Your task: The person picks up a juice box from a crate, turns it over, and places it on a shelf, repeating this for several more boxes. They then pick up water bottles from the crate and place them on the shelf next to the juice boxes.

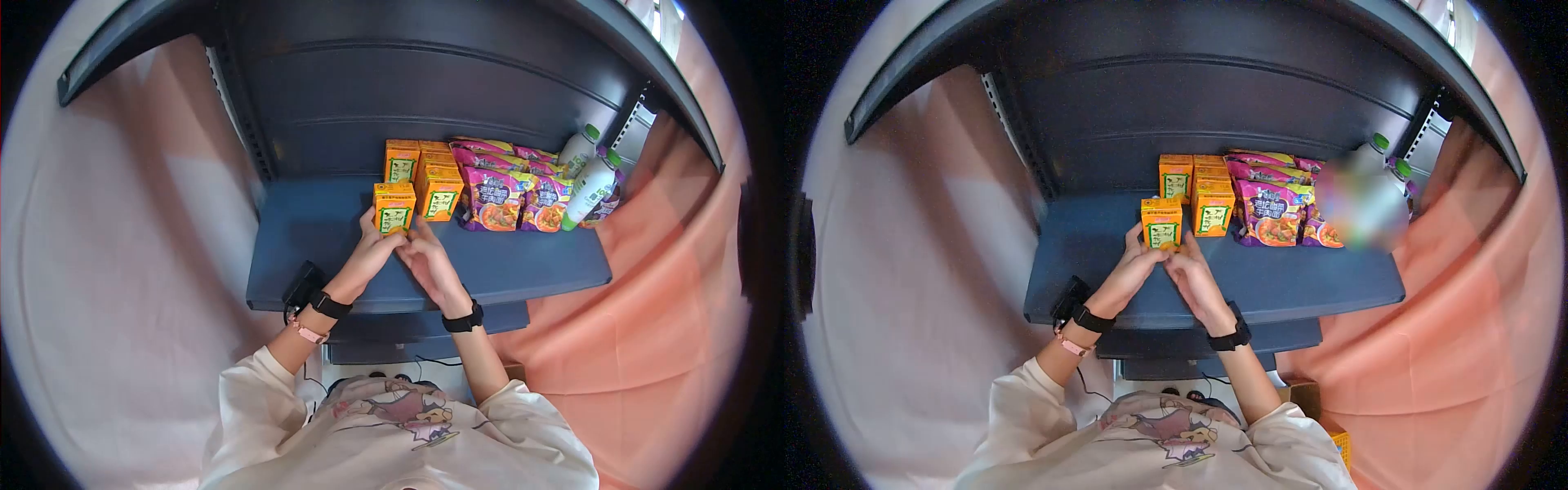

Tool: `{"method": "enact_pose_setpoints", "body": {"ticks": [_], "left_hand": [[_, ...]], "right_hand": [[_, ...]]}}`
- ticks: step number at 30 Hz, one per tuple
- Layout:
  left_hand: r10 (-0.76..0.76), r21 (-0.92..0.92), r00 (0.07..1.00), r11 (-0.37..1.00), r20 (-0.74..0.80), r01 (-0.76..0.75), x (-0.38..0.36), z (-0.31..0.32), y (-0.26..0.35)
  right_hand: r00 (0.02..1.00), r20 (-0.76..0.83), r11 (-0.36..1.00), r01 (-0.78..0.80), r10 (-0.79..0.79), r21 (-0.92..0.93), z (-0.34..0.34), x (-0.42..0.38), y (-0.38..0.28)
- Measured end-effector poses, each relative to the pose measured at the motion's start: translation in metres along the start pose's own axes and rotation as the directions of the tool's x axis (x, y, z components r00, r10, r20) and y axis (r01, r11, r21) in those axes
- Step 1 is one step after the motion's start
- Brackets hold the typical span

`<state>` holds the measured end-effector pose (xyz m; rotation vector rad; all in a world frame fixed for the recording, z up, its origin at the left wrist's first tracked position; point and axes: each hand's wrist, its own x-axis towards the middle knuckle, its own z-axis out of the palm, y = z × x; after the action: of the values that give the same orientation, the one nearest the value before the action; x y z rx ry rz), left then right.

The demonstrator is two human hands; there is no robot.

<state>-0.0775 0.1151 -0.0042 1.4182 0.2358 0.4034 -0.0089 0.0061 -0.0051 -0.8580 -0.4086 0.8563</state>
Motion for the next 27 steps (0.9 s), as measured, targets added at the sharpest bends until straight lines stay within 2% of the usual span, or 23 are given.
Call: {"method": "enact_pose_setpoints", "body": {"ticks": [2,3,5,6,11,17,20,22,23,24,25,27], "left_hand": [[-0.015,-0.025,1.000,1.000,-0.022,0.014,0.003,0.000,-0.006],[-0.022,-0.065,0.999,0.998,-0.038,0.020,0.006,0.001,-0.004],[-0.031,-0.098,0.998,0.995,-0.056,0.025,0.013,0.004,-0.001],[-0.020,-0.097,0.998,0.995,-0.063,0.014,0.020,0.006,-0.003],[-0.069,-0.105,0.988,0.993,-0.141,0.055,0.055,0.009,-0.004],[-0.027,-0.018,0.991,1.000,-0.130,0.025,0.084,0.006,-0.017],[-0.008,-0.026,0.992,1.000,-0.126,0.005,0.092,0.003,-0.022],[-0.008,-0.068,0.990,0.998,-0.140,-0.001,0.092,0.003,-0.028],[0.038,-0.084,0.988,0.995,-0.146,-0.051,0.093,0.003,-0.031],[0.083,-0.096,0.985,0.990,-0.152,-0.098,0.090,0.004,-0.036],[0.064,-0.070,0.985,0.995,-0.158,-0.075,0.078,0.012,-0.028],[0.114,-0.071,0.981,0.989,-0.156,-0.126,0.050,0.033,-0.023]], "right_hand": [[0.985,0.170,0.979,-0.070,0.037,0.192,0.000,-0.001,0.001],[0.985,0.169,0.977,-0.069,0.034,0.204,-0.003,0.003,0.003],[0.987,0.163,0.987,-0.013,-0.013,0.160,-0.006,0.017,0.005],[0.994,0.087,0.985,0.046,-0.061,0.164,0.005,0.020,0.000],[0.995,0.053,0.992,0.078,-0.084,0.102,-0.004,0.054,0.006],[0.989,0.024,0.986,0.146,-0.148,0.076,-0.009,0.075,0.003],[0.994,0.008,0.991,0.108,-0.109,0.074,-0.009,0.081,0.004],[0.992,0.054,0.990,0.104,-0.110,0.091,-0.015,0.084,0.007],[0.990,0.090,0.993,0.101,-0.106,0.056,-0.026,0.091,0.015],[0.995,0.068,0.997,0.071,-0.071,0.013,-0.028,0.082,0.015],[0.998,0.042,0.999,0.045,-0.044,-0.027,-0.022,0.070,0.008],[0.999,-0.012,0.999,0.049,-0.049,0.008,-0.012,0.032,0.000]]}}
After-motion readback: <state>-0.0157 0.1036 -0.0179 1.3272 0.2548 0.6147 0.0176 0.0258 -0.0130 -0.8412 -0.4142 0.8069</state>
